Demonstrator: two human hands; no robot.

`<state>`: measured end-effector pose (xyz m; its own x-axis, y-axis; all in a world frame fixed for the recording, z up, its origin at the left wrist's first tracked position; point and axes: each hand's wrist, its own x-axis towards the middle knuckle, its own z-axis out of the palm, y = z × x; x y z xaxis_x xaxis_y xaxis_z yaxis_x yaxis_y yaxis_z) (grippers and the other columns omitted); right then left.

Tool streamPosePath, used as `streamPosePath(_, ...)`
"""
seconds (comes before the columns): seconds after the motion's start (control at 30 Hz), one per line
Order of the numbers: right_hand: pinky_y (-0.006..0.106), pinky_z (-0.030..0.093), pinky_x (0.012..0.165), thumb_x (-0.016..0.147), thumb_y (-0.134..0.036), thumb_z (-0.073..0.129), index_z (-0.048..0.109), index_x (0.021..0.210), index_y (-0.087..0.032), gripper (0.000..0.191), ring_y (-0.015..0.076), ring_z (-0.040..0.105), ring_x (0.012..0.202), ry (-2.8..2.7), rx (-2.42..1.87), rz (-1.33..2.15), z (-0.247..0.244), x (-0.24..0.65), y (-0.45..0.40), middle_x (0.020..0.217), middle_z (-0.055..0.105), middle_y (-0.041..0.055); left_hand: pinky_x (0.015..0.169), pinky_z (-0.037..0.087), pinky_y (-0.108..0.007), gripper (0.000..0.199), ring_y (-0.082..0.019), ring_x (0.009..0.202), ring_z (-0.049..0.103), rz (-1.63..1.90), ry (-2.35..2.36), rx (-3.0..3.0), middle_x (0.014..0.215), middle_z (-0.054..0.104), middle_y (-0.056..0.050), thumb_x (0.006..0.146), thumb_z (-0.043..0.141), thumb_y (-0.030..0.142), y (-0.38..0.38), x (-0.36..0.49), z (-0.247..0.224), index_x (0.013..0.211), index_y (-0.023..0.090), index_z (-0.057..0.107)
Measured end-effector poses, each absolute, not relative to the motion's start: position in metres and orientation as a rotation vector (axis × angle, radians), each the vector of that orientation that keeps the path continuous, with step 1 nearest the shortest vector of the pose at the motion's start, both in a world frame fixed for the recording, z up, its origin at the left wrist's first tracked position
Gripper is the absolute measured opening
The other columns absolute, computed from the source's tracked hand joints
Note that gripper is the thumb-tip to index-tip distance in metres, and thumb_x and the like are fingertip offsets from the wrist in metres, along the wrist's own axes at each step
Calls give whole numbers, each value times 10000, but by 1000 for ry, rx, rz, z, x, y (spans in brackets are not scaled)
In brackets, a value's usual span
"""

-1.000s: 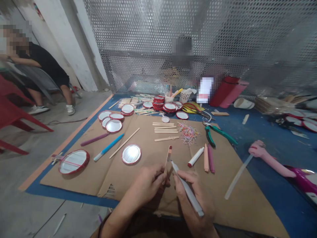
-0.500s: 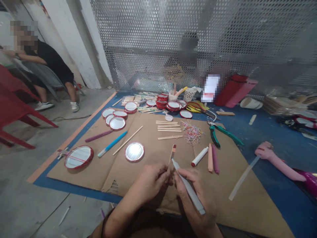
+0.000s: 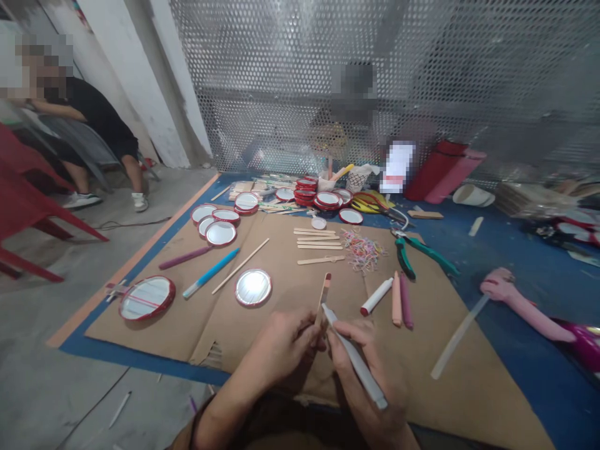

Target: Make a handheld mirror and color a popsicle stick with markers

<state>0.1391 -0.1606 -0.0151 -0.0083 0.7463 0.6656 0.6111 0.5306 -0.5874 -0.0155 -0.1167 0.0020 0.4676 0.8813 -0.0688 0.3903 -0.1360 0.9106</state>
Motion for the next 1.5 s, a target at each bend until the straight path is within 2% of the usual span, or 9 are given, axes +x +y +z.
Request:
streamPosePath(0.43, 305, 525, 694, 897, -127, 563, 596, 1006, -206, 139, 162, 643, 761, -1530, -1246, 21, -16, 141, -170, 808, 656, 22, 642, 451, -225, 270, -154, 691, 619, 632, 1101, 1606, 726, 681, -43, 915, 421, 303, -118, -14, 1, 725, 188, 576)
streamPosePath(0.57, 326, 500, 739, 906, -134, 548, 595, 1091, -198, 202, 180, 651, 782, -1777, -1266, -219, -4, 178, -163, 857, 692, 39, 552, 455, -220, 292, -126, 573, 557, 611, 1097, 1482, 692, 604, -14, 904, 415, 396, -119, -12, -1, 741, 188, 539)
streamPosePath(0.67, 355, 456, 709, 939, -190, 483, 605, 1081, -183, 186, 220, 644, 780, -1950, -1471, -482, 5, 226, -153, 890, 710, 78, 532, 463, -218, 284, -112, 540, 539, 608, 1097, 1421, 685, 561, 7, 879, 438, 428, -119, -11, -1, 744, 189, 511)
streamPosePath(0.73, 356, 416, 660, 924, -129, 419, 622, 1064, -174, 251, 235, 635, 761, -2053, -1622, -606, 6, 258, -146, 873, 714, 92, 525, 470, -215, 291, -109, 538, 537, 610, 1098, 1392, 670, 538, 16, 872, 445, 440, -119, -10, 0, 733, 191, 501)
streamPosePath(0.9, 367, 372, 655, 849, -55, 429, 644, 1048, -137, 304, 262, 613, 759, -2231, -1763, -866, -2, 301, -128, 830, 705, 101, 513, 486, -206, 293, -95, 492, 542, 574, 1132, 1334, 646, 550, 25, 840, 481, 464, -116, -7, 1, 732, 193, 510)
streamPosePath(1.0, 366, 359, 665, 851, -35, 434, 638, 1086, -141, 329, 258, 613, 760, -2303, -1765, -888, -3, 305, -121, 820, 702, 84, 507, 483, -203, 292, -94, 482, 550, 578, 1145, 1334, 650, 560, 24, 827, 477, 465, -115, -6, 1, 720, 195, 508)
streamPosePath(1.17, 343, 356, 720, 881, -38, 463, 640, 1072, -160, 288, 236, 601, 854, -2313, -1729, -818, 5, 301, -112, 944, 707, 76, 503, 471, -206, 274, -101, 479, 550, 582, 1143, 1371, 615, 543, 34, 822, 455, 439, -115, -7, 2, 692, 200, 488)
streamPosePath(1.33, 322, 321, 689, 898, -44, 503, 676, 982, -184, 239, 212, 564, 823, -2504, -1711, -694, 9, 295, -101, 877, 688, 55, 489, 455, -194, 237, -96, 482, 535, 583, 1157, 1373, 603, 520, 48, 810, 471, 403, -115, -7, 1, 697, 197, 499)
streamPosePath(1.5, 328, 314, 726, 904, -73, 555, 676, 1018, -192, 205, 213, 552, 855, -2581, -1702, -710, 8, 287, -97, 896, 675, 55, 483, 461, -197, 249, -88, 460, 529, 599, 1158, 1359, 601, 541, 46, 808, 479, 415, -115, -6, -2, 704, 191, 509)
